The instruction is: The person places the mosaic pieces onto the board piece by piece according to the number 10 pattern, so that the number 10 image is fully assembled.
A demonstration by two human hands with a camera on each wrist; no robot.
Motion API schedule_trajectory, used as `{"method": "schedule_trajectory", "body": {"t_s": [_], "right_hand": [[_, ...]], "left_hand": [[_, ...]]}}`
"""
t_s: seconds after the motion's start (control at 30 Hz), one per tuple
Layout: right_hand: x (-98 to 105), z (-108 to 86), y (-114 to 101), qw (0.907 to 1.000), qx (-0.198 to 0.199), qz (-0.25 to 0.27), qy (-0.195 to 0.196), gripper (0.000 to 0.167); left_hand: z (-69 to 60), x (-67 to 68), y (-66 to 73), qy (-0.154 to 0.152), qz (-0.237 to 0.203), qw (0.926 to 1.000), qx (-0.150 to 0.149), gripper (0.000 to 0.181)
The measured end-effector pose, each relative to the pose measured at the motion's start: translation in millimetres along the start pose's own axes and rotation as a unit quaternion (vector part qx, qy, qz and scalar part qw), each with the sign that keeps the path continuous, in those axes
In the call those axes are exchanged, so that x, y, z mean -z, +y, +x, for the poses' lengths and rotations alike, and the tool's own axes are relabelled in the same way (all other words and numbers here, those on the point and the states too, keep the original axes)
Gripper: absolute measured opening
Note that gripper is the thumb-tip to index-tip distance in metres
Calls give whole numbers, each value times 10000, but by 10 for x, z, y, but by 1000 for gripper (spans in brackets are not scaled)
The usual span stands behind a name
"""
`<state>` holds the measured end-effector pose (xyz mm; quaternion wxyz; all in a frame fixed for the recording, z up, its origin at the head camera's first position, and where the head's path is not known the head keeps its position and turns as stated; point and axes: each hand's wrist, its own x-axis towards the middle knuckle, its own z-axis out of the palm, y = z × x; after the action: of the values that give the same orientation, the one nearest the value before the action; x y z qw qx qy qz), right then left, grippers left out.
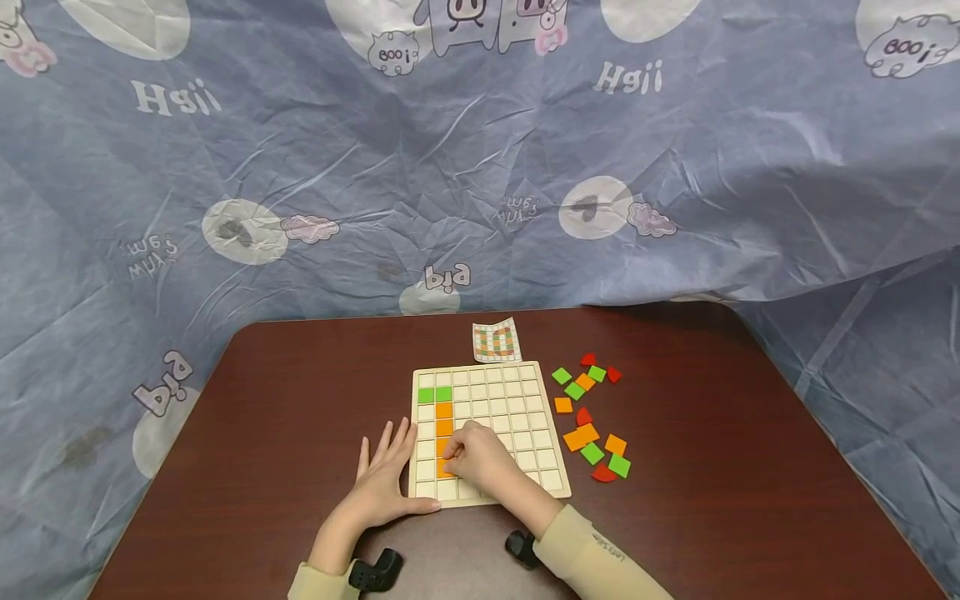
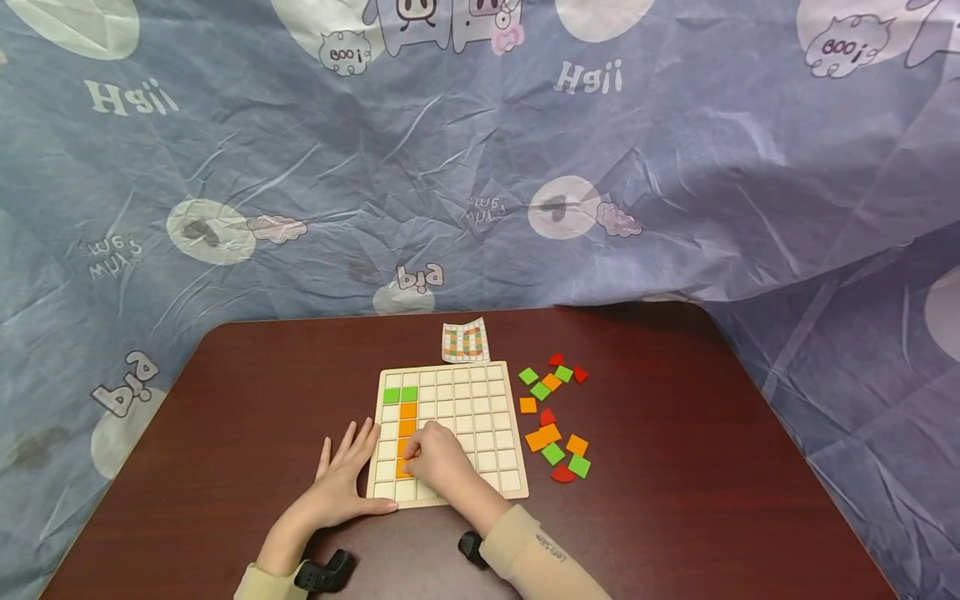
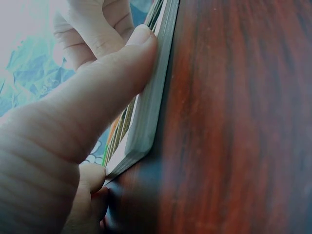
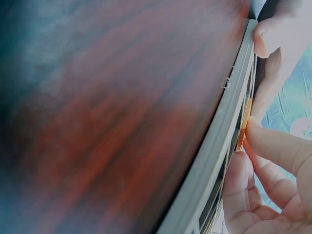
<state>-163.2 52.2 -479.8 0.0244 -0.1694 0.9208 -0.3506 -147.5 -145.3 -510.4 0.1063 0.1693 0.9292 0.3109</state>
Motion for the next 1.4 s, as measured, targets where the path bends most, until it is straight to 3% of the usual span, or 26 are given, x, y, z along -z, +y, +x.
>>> {"method": "schedule_trajectory", "body": {"t_s": [0.23,0.43,0.7,0.87,1.17,1.4], "right_hand": [[-3,-14,6,9999,-48,125,17,8],[130,-35,53,9950,-473,876,-81,6],[574,-45,257,9768,-1243,1732,194,7],[876,-132,528,9583,-1692,2267,394,16],[1341,-526,1065,9456,-2339,2185,589,39],[1503,-777,1354,9499,-2458,1790,716,41]], "left_hand": [[-5,3,-4,-4,-8,10000,32,122],[-7,-11,-22,-65,109,9997,188,123],[20,-22,-49,-11,41,9998,200,125],[24,-21,-52,-73,70,9998,177,125],[17,-21,-25,-66,48,9999,148,124],[20,-31,-43,-32,20,9999,138,125]]}}
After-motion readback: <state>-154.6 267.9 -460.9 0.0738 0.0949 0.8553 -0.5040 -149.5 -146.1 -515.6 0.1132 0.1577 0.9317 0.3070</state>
